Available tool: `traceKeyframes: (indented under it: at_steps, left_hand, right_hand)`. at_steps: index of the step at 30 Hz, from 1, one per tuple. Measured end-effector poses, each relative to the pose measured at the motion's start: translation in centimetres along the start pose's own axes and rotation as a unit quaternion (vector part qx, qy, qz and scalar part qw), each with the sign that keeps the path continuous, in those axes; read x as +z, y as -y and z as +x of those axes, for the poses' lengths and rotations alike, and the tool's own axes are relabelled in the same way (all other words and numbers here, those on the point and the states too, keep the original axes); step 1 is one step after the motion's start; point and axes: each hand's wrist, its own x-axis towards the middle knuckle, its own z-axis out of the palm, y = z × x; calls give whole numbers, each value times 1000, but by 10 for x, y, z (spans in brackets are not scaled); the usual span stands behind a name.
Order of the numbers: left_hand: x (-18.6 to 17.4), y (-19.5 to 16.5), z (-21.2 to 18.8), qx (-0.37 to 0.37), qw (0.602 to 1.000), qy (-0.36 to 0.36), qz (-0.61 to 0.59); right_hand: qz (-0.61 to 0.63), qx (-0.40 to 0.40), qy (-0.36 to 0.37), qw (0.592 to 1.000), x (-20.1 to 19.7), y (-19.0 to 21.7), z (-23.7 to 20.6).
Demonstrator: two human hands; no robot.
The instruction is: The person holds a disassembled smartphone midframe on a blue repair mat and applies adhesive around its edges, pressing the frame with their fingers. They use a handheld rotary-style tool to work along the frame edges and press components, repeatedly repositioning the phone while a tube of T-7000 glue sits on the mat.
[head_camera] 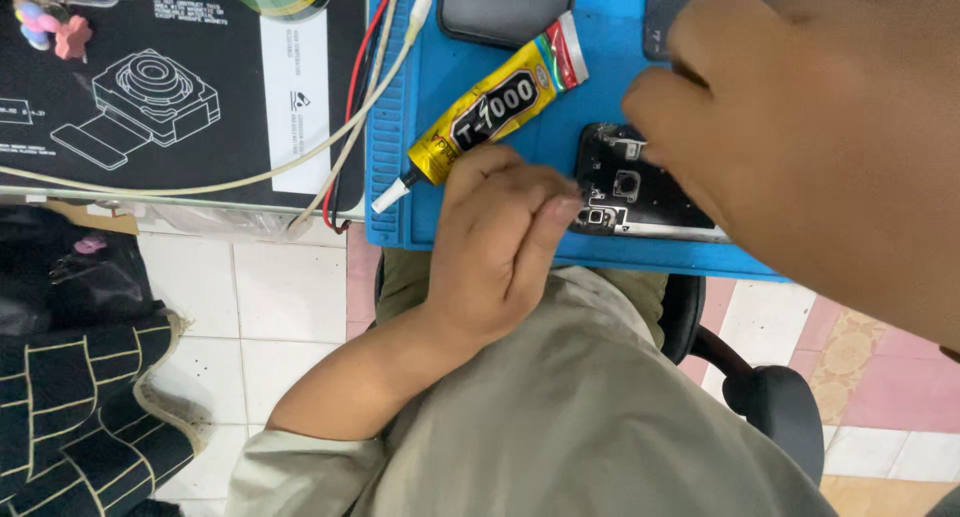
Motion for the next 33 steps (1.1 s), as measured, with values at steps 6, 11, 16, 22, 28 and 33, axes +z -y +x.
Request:
traceKeyframes:
  at_steps: [6,11,16,22,28,33]
  left_hand:
    - [-1,5,-3,22,999,6,-38]
    - [0,1,-3,12,998,-16,-51]
    - [0,-6,-2,-63,995,-29,-75]
    - [-7,-14,10,-55,997,-16,-45]
    - [-18,-28,22,1,997,40,-64]
    - [-18,-35,26,-27,990,85,-108]
  right_hand:
    - [-22,-11,-24,999,-2,2,9]
    - [-78,0,25,997,-2,3,8]
    - [11,6,-23,1000,7,0,2]
    - [287,116,-81,947,25,-5,-20]
    - [440,171,-94,877,36,1,-86]
    - [474,272,-67,835,52,20,-123]
